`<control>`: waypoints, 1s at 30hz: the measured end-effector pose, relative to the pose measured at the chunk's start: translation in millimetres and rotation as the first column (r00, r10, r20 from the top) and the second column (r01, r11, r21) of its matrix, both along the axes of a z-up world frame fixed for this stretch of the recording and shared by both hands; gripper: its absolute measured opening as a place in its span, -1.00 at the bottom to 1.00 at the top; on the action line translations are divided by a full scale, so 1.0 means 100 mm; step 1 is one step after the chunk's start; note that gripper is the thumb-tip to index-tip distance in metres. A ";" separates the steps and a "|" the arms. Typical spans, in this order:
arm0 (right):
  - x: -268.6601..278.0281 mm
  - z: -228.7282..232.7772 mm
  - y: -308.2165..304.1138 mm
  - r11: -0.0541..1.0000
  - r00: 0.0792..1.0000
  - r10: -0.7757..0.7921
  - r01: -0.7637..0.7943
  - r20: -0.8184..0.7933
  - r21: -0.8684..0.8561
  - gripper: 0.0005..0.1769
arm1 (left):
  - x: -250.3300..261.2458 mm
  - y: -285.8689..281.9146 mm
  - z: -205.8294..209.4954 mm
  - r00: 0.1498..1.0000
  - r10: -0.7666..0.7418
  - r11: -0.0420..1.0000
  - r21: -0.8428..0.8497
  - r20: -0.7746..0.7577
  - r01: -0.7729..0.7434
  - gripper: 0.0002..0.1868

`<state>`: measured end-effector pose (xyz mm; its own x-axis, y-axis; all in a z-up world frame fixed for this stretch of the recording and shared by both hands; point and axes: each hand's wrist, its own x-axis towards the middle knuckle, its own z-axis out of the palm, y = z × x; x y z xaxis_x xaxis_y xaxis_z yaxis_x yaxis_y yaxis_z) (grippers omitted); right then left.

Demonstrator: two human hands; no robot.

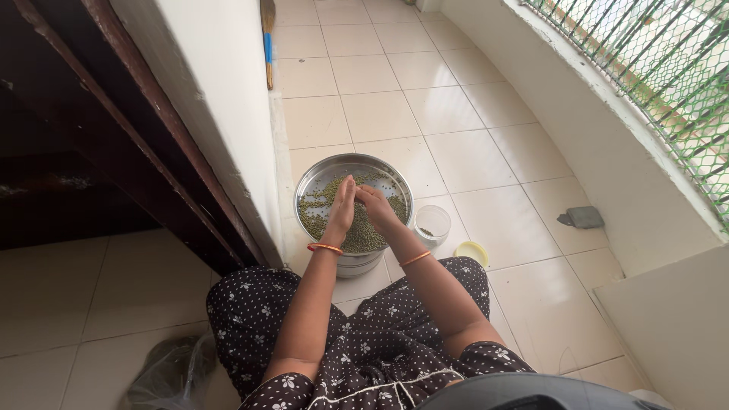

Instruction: The person sorts green legumes on a metal tray by hand, rubbing them between palms and placing impurities into a jar. The person then pours the cleaned legumes into a metal container, covers it with the tray, and empties more legumes from a plastic bag onto the tray.

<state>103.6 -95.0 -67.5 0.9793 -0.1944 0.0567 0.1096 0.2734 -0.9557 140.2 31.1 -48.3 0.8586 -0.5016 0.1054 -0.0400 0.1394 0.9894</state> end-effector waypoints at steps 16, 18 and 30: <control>-0.49 0.60 0.30 -0.101 0.936 0.347 -0.024 -0.058 -0.995 0.03 | 0.35 0.44 -0.36 0.935 0.347 0.937 -0.074 0.070 -0.342 -0.48; -0.38 0.51 0.23 -0.134 0.970 0.227 -0.056 -0.085 -0.989 0.04 | 0.34 0.47 -0.41 0.922 0.379 0.924 -0.085 0.079 -0.373 -0.54; 0.12 -0.11 -0.18 0.320 0.967 -0.254 0.060 -0.025 -0.945 -0.21 | 0.74 0.14 -0.37 0.879 0.234 0.866 0.322 0.416 -0.383 -0.20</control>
<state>116.0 -113.0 -78.5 0.9494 -0.2590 0.1777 -0.1146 -0.8124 -0.5717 213.8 45.1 -85.2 0.9166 -0.2801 0.2853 -0.3705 -0.3268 0.8694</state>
